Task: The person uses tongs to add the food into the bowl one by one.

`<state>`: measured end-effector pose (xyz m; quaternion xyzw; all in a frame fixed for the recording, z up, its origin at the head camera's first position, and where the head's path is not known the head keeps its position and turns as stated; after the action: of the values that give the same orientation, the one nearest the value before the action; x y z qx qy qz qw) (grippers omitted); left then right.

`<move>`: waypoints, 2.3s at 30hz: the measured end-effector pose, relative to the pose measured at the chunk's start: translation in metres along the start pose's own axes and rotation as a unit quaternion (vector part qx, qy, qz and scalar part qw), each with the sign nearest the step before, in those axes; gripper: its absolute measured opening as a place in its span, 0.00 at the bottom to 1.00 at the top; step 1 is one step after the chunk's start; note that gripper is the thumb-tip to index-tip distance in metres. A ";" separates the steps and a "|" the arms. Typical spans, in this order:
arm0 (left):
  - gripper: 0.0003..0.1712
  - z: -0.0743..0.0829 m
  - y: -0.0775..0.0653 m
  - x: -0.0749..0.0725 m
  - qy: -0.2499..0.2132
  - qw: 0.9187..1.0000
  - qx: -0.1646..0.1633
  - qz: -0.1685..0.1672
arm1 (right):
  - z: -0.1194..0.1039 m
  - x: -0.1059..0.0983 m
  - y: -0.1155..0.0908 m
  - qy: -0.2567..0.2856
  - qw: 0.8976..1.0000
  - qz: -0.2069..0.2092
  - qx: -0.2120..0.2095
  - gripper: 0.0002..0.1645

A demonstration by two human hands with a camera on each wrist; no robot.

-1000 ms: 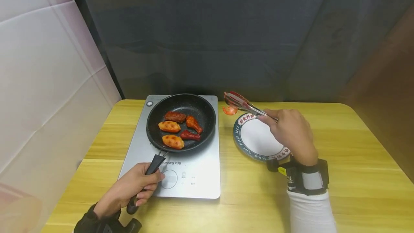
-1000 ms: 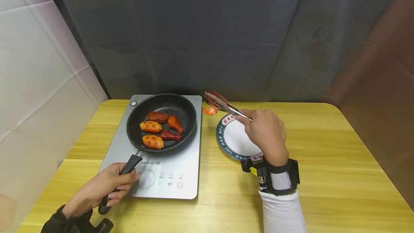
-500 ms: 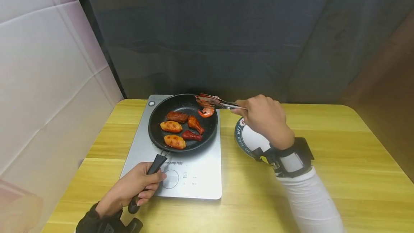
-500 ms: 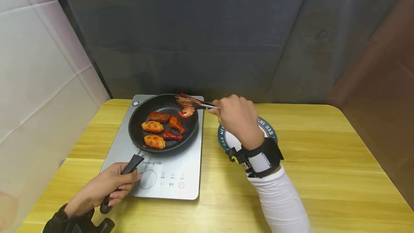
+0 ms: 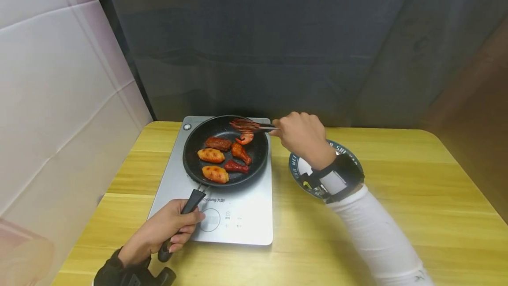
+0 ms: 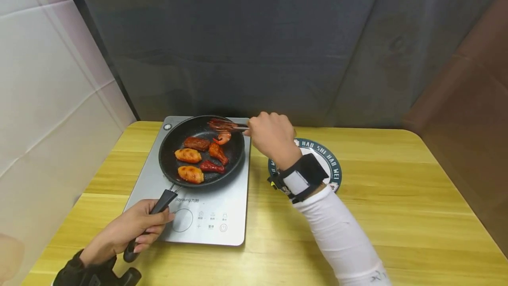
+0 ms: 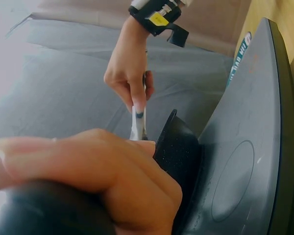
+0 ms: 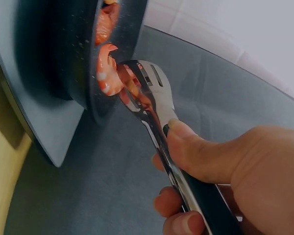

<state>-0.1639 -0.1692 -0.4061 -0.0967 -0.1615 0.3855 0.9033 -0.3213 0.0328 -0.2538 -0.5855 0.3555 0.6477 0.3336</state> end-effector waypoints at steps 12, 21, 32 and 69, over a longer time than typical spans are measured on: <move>0.14 0.000 0.001 0.003 -0.002 1.000 0.006 -0.006 | -0.006 0.009 0.022 -0.031 0.999 -0.026 -0.003 0.13; 0.15 0.001 0.001 0.003 -0.001 1.000 0.002 -0.001 | -0.006 0.018 0.032 -0.023 0.998 -0.063 0.001 0.12; 0.15 0.001 0.002 0.001 0.005 1.000 0.000 0.002 | -0.005 0.019 0.033 -0.025 0.995 -0.090 0.016 0.16; 0.16 0.002 0.000 0.001 0.013 1.000 0.002 0.002 | 0.047 0.013 -0.063 0.089 0.995 0.008 0.042 0.20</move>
<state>-0.1640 -0.1688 -0.4038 -0.0999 -0.1484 0.3861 0.9049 -0.2932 0.1058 -0.2683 -0.6239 0.4150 0.5799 0.3198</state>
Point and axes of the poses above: each hand's wrist, its own y-axis towards the middle knuckle, its own x-axis out of the palm, z = x × y, the point moved 10 cm from there along y, towards the middle knuckle, and after that the axes turned 14 degrees about -z, right-handed, at the moved point
